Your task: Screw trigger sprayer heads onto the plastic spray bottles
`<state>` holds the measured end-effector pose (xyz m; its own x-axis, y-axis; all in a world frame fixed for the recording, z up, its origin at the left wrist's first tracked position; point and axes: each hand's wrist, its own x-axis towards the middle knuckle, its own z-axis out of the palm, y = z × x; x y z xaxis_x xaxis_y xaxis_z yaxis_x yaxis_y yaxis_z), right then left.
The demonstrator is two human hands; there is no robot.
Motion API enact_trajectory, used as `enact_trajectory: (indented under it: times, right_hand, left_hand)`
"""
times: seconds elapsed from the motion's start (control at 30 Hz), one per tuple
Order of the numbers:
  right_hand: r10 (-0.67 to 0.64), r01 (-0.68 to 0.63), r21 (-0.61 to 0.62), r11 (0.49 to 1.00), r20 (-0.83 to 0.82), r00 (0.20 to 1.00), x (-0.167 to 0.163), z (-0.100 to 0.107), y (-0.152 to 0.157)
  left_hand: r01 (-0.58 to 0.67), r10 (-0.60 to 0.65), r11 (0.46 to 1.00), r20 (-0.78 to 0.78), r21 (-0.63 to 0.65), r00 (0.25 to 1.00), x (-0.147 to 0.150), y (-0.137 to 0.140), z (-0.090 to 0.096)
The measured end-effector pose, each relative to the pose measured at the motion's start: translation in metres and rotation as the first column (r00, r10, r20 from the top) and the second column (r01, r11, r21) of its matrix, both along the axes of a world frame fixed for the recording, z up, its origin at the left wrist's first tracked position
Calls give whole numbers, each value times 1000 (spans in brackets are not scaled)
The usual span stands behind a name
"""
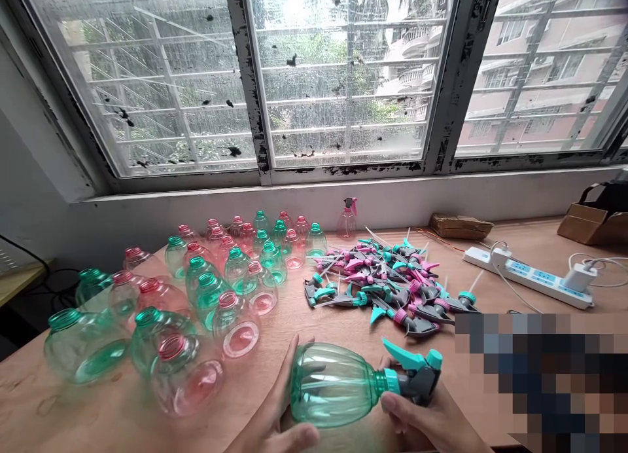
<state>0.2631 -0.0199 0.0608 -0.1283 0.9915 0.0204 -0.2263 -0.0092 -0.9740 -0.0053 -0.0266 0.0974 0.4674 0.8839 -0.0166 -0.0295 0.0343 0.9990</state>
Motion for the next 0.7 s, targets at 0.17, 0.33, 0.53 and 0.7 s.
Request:
enact_trajectory:
  times: [0.17, 0.33, 0.53, 0.7]
  right_hand:
    - [-22, 22, 5, 1000, -11, 1000, 0, 0, 0]
    - [-43, 43, 6, 999, -20, 999, 0, -2, 0]
    - [-13, 13, 8, 1000, 8, 1000, 0, -3, 1]
    - [-4, 3, 20, 1000, 6, 1000, 1, -1, 1]
  left_hand:
    - [-3, 6, 998, -55, 58, 998, 1, 0, 1]
    - [-35, 39, 998, -78, 54, 996, 6, -1, 3]
    - [-9, 9, 1000, -18, -8, 1000, 4, 1, 5]
    - [4, -4, 1000, -47, -6, 999, 6, 2, 5]
